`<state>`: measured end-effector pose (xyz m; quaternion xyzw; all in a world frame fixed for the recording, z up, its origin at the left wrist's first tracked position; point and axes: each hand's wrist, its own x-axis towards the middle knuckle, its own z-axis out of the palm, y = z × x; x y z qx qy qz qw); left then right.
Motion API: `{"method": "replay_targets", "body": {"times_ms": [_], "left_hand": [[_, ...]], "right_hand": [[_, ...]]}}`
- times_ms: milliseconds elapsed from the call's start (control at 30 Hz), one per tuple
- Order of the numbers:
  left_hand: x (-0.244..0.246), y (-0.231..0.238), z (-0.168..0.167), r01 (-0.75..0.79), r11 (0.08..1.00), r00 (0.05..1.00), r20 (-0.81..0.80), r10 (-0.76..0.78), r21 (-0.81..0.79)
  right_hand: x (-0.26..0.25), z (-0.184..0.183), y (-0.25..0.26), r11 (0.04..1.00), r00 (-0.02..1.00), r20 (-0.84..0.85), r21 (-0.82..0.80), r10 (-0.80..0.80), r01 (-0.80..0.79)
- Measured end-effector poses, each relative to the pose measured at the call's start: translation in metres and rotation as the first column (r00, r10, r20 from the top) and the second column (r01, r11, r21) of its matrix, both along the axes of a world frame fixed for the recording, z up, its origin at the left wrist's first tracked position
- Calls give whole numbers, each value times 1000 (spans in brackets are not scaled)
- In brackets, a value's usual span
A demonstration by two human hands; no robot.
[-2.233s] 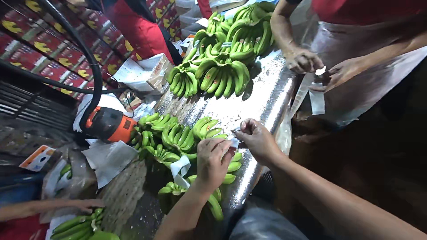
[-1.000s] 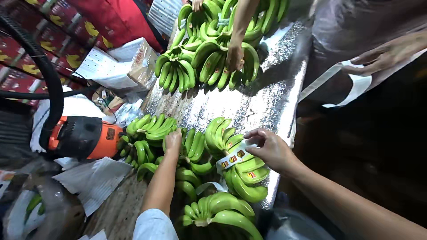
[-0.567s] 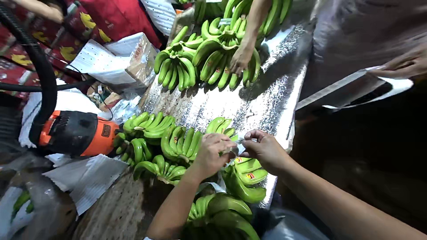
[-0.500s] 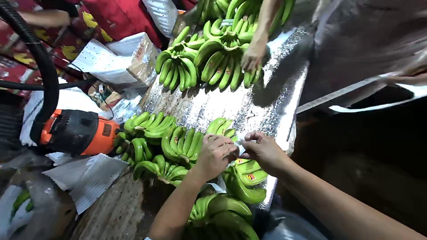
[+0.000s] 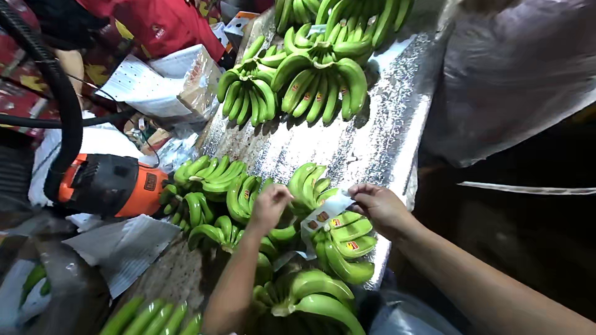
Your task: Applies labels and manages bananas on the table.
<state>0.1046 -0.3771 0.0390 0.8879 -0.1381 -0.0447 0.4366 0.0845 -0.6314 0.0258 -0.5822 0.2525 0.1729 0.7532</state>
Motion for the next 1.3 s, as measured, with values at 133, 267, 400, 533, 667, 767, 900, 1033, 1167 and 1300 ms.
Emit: {"method": "replay_targets", "body": {"times_ms": [133,267,400,533,667,767,900,1033,1167,1300], "left_hand": [[56,47,-33,221,787,900,-431,63,576],[68,44,-65,389,531,838,-528,134,753],[63,29,-69,251,479,917,-365,159,841],[52,7,-37,65,691,984,-160,74,720],[6,-29,-5,140,985,989,26,-143,97],[-19,-46,-4,308,945,927,188,-324,111],[-27,-44,-20,228,954,814,500,-298,196],[-31,-36,-27,269,958,814,507,-283,102],[-32,-33,-23,260,965,886,387,-256,43],[-34,-34,-29,242,970,846,484,-225,29]], "right_hand": [[0,0,-3,988,991,105,-141,82,-67],[-3,4,0,908,945,122,-337,304,-249],[-4,4,0,853,922,126,-441,366,-278],[-2,1,2,896,953,126,-394,274,-205],[1,-3,16,977,987,70,-168,148,-134],[0,4,23,986,988,26,-62,154,-152],[2,11,28,987,988,-36,49,153,-151],[2,9,28,979,982,-67,120,177,-168],[0,15,31,964,964,1,0,265,-265],[1,18,30,957,957,16,-12,291,-291]]}}
